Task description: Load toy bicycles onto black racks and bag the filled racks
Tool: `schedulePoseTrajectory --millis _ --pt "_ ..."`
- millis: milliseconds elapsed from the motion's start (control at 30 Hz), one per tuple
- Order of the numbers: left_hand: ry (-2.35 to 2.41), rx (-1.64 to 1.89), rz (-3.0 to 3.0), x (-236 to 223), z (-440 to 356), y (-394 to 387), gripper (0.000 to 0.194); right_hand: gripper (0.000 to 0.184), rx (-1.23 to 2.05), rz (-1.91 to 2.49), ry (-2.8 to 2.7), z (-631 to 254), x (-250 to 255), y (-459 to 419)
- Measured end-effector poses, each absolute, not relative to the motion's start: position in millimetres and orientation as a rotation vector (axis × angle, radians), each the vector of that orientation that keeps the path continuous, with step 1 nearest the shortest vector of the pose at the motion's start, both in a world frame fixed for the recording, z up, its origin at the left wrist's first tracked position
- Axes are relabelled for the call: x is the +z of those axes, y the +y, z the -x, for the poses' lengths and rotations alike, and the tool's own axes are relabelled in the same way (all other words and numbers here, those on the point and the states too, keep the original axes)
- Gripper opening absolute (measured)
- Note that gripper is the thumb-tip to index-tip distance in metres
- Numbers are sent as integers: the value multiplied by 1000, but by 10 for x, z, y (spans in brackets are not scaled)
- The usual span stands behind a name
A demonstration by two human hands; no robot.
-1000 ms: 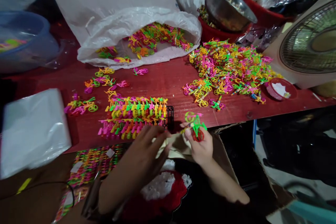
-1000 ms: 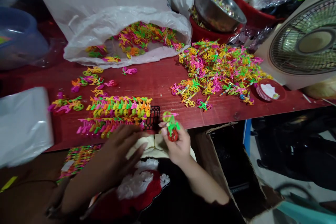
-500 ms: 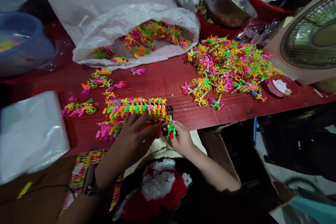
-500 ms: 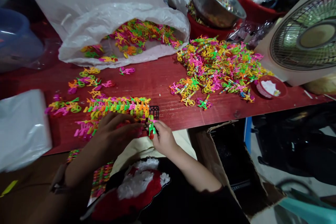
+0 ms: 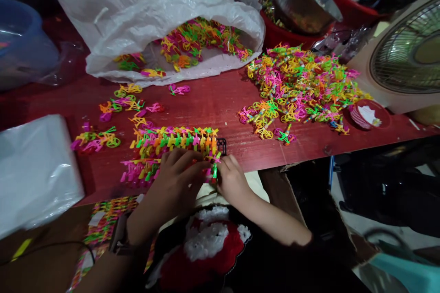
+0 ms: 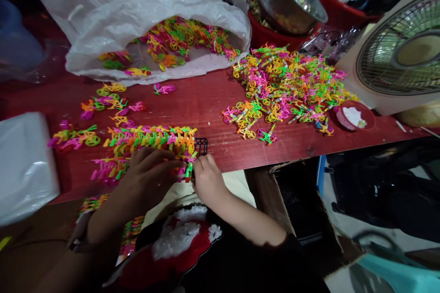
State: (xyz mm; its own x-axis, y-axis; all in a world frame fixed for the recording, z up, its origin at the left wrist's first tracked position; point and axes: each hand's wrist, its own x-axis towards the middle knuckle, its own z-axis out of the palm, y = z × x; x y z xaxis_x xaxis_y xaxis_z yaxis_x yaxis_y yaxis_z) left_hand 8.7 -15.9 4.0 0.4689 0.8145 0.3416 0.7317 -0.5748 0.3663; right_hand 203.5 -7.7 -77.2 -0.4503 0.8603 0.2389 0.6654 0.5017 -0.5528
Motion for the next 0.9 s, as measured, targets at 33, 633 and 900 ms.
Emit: schedulePoseTrajectory --millis 33,633,900 --pt "1342 730 -2532 47 -81 -156 25 28 525 1262 -2275 -2028 -768 -74" --pt "1399 793 -2459 186 -118 -200 26 23 749 1000 -1985 -2225 -732 -8" --pt "1407 782 -2617 25 -195 -124 26 27 80 1649 -1771 -3408 -516 568"
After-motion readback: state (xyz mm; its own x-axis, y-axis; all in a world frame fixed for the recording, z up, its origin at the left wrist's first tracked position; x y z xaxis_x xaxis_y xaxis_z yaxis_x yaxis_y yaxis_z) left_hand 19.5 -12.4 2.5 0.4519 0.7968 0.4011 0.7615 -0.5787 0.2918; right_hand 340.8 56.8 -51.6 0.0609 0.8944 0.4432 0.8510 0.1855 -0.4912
